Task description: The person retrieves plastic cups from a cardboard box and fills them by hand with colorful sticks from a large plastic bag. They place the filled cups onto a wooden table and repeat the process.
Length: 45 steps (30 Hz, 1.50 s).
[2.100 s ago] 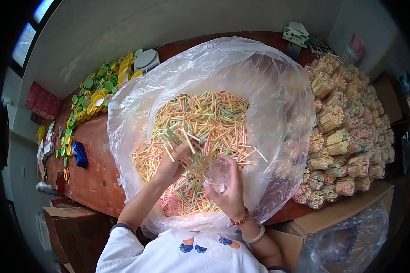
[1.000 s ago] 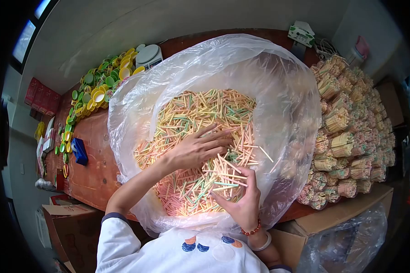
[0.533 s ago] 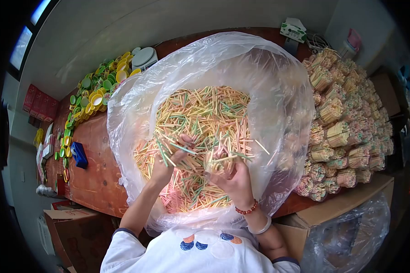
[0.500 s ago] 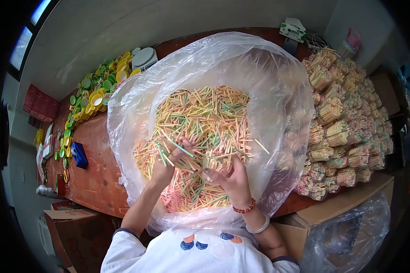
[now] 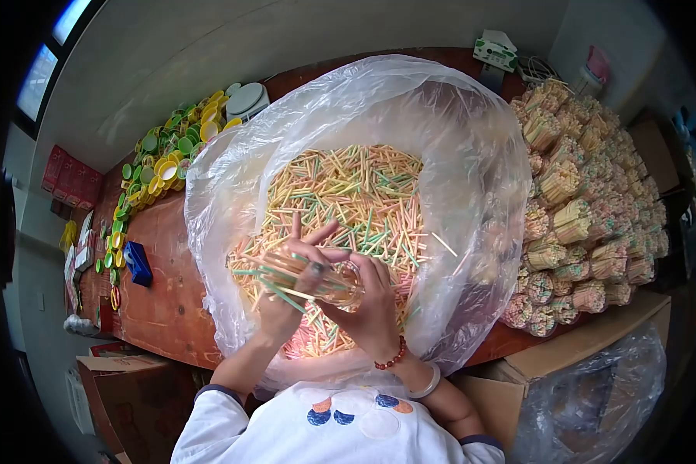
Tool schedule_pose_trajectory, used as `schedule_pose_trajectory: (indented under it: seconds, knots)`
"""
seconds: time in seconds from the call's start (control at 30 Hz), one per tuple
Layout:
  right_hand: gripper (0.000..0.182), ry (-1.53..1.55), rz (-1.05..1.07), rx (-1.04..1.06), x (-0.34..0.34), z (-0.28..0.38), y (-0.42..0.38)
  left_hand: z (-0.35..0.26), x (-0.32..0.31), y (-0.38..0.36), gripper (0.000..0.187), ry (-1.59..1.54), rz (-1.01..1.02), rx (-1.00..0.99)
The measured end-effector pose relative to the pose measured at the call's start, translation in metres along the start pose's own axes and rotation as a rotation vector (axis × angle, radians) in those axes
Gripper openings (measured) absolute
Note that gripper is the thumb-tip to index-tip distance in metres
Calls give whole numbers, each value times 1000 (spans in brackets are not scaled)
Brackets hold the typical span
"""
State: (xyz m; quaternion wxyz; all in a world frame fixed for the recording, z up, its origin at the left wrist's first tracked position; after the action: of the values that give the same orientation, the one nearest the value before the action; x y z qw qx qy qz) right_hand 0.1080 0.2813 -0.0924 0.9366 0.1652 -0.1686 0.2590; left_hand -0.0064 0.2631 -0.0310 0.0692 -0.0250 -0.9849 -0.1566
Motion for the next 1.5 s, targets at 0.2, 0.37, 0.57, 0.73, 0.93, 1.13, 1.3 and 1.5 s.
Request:
schedule_pose_trajectory:
  seconds: [0.2, 0.37, 0.57, 0.73, 0.93, 1.13, 1.3, 1.5]
  knots:
    - [64, 43, -38, 27, 4, 6, 0, 43, -6, -17, 39, -180, -25, 85]
    - [65, 127, -1, 14, 5, 9, 5, 39, -7, -11, 56, -362, -17, 88]
    - [68, 180, 59, -40, 7, 3, 10, 28, -1, 0, 87, -363, 40, 87]
    - [68, 216, 55, -41, 9, -2, 13, 29, 19, -9, 87, 42, 75, 95]
    - [74, 24, -8, -68, 14, -1, 10, 13, -10, -18, 76, 517, 309, 28]
    - [78, 22, -75, -66, 24, 2, 4, 31, -35, -35, 77, 806, 418, 38]
    - [89, 131, -72, -98, 20, -3, 1, 4, -10, -35, 60, 662, 202, 20]
    - [96, 7, -125, -12, 26, 0, -5, 7, 18, -40, 34, 495, -2, 66]
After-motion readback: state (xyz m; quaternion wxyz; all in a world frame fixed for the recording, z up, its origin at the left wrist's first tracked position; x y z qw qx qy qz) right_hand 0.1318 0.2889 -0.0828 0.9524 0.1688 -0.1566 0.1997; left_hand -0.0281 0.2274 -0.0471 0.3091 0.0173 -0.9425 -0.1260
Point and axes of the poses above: each hand's wrist, its own y-axis towards the middle knuckle, its own x-axis out of the back of the hand, z = x × y, the point moved 10 cm from there along y, towards the middle knuckle, and after that the axes turned 10 degrees about z, right-handed, at the moved point
